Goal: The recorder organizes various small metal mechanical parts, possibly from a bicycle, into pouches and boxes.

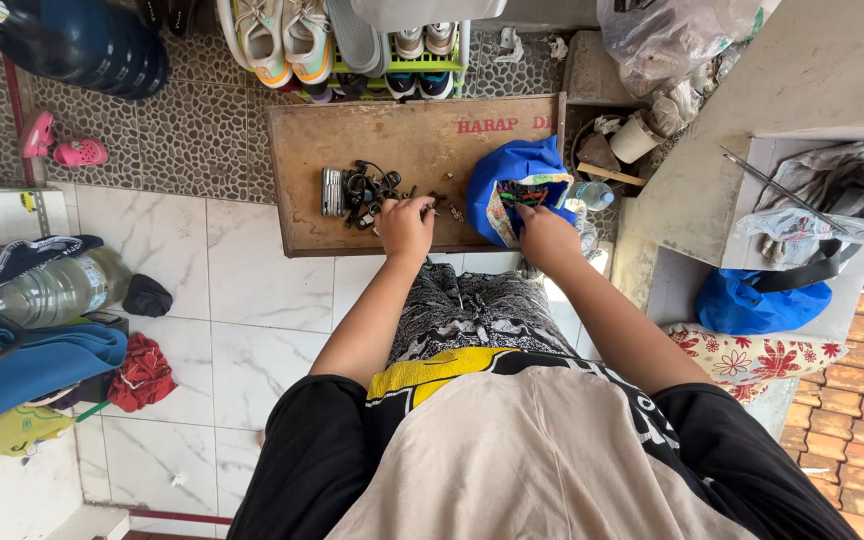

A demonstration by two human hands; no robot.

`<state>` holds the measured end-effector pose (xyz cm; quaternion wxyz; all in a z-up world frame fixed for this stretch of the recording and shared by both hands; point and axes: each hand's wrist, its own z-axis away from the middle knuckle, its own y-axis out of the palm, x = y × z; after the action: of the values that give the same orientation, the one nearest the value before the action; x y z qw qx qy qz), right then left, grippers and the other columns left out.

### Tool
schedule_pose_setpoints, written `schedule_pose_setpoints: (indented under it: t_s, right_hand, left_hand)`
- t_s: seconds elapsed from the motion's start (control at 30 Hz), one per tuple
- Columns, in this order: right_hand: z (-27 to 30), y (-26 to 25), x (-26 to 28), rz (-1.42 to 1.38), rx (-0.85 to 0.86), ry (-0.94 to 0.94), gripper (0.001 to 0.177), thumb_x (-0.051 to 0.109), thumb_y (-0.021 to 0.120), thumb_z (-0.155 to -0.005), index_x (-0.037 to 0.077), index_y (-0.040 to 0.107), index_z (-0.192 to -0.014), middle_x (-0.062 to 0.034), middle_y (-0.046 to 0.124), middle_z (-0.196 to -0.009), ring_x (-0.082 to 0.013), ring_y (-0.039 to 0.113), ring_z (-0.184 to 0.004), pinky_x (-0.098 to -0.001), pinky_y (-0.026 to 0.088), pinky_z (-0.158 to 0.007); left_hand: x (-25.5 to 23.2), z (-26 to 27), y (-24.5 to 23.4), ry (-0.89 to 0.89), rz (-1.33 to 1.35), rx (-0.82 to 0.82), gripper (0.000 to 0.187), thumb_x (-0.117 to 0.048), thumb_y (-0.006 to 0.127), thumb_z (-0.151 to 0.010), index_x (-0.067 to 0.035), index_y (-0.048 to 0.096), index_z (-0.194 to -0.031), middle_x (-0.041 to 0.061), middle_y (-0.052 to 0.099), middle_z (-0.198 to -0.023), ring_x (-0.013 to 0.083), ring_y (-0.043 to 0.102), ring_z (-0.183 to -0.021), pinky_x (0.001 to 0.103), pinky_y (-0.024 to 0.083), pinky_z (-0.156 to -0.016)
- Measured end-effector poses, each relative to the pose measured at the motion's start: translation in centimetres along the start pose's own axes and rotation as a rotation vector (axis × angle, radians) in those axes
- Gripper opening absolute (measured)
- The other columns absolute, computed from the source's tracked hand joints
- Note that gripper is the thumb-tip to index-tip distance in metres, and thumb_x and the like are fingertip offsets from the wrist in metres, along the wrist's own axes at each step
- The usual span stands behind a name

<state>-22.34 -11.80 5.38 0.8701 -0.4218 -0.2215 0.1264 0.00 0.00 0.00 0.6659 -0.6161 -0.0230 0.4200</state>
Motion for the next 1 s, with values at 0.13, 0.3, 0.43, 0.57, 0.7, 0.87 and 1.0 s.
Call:
schedule_pose_setpoints:
  t_s: [0.13, 0.3, 0.43, 0.57, 0.7, 0.87, 1.0]
  right_hand:
    - [-0.8, 1.4, -0.5, 0.019, 0.042, -0.046, 0.049, 0.02, 0.059, -0.093, 0.019, 0.059, -0.142, -0.0146, 0.066, -0.122, -0.0376, 0.069, -0.101, -0.0488, 0.057, -0.083]
    - [-0.6, 1.9, -0.5, 0.059, 0.127, -0.103, 0.053, 0.019, 0.061, -0.09, 0.024, 0.059, -0.142, -0.0169, 0.065, -0.121, -0.0364, 0.069, -0.101, -0.0478, 0.057, -0.084]
    - [-1.3, 3.2, -1.3, 0.139, 0.199, -0.155, 0.039, 0.023, 0.063, -0.092, 0.019, 0.066, -0.131, -0.0162, 0.064, -0.122, -0.0338, 0.069, -0.106, -0.0455, 0.058, -0.087]
    - [-0.4, 1.4, 0.3, 0.078, 0.203, -0.16, 0.049, 0.019, 0.057, -0.093, 0.025, 0.06, -0.142, -0.0198, 0.06, -0.121, -0.0366, 0.068, -0.101, -0.0469, 0.057, -0.084]
    - [-0.6, 1.0, 1.2, 0.129, 0.065, -0.234, 0.038, 0.017, 0.058, -0.092, 0.019, 0.068, -0.129, -0.0151, 0.059, -0.131, -0.0317, 0.071, -0.098, -0.044, 0.059, -0.081]
    - [-2.1, 1.2, 2.7, 0.219, 0.107, -0.345, 0.055, 0.008, 0.059, -0.086, 0.019, 0.058, -0.141, -0.0111, 0.066, -0.123, -0.0295, 0.072, -0.096, -0.0426, 0.06, -0.075]
    - [-2.7, -0.4, 4.5, 0.255, 0.251, -0.22, 0.059, 0.008, 0.054, -0.094, 0.023, 0.048, -0.151, -0.0118, 0.073, -0.107, -0.0318, 0.074, -0.091, -0.0445, 0.06, -0.072]
  left_hand:
    - [-0.5, 0.0, 1.7, -0.027, -0.166, 0.033, 0.031, -0.03, 0.077, -0.084, -0.027, 0.076, -0.115, -0.001, 0.074, -0.116, 0.0235, 0.056, -0.113, 0.046, 0.041, -0.098]
    - [-6.0, 1.8, 0.9, 0.513, 0.098, -0.242, 0.037, -0.042, 0.067, -0.095, -0.028, 0.067, -0.129, 0.004, 0.049, -0.141, 0.0324, 0.047, -0.129, 0.051, 0.036, -0.112]
    - [-9.6, 1.5, -0.8, 0.583, -0.062, -0.23, 0.027, -0.04, 0.072, -0.081, -0.034, 0.073, -0.108, 0.012, 0.044, -0.151, 0.0423, 0.043, -0.131, 0.056, 0.035, -0.104]
    - [-6.5, -0.6, 2.1, 0.178, -0.196, 0.064, 0.031, -0.04, 0.079, -0.081, -0.019, 0.074, -0.103, 0.01, 0.047, -0.149, 0.0397, 0.046, -0.131, 0.057, 0.036, -0.107]
    - [-4.5, -1.4, 3.5, 0.14, -0.023, 0.127, 0.042, -0.005, 0.067, -0.086, -0.015, 0.07, -0.127, 0.009, 0.055, -0.145, 0.0374, 0.054, -0.124, 0.047, 0.049, -0.104]
    - [-4.6, -1.6, 2.4, 0.171, 0.022, 0.127, 0.051, 0.006, 0.064, -0.08, -0.013, 0.069, -0.128, 0.012, 0.054, -0.143, 0.041, 0.053, -0.123, 0.047, 0.05, -0.1]
    - [-4.1, -1.9, 2.9, 0.166, -0.033, 0.136, 0.046, 0.005, 0.064, -0.082, -0.014, 0.07, -0.124, 0.012, 0.053, -0.145, 0.0408, 0.053, -0.126, 0.046, 0.05, -0.103]
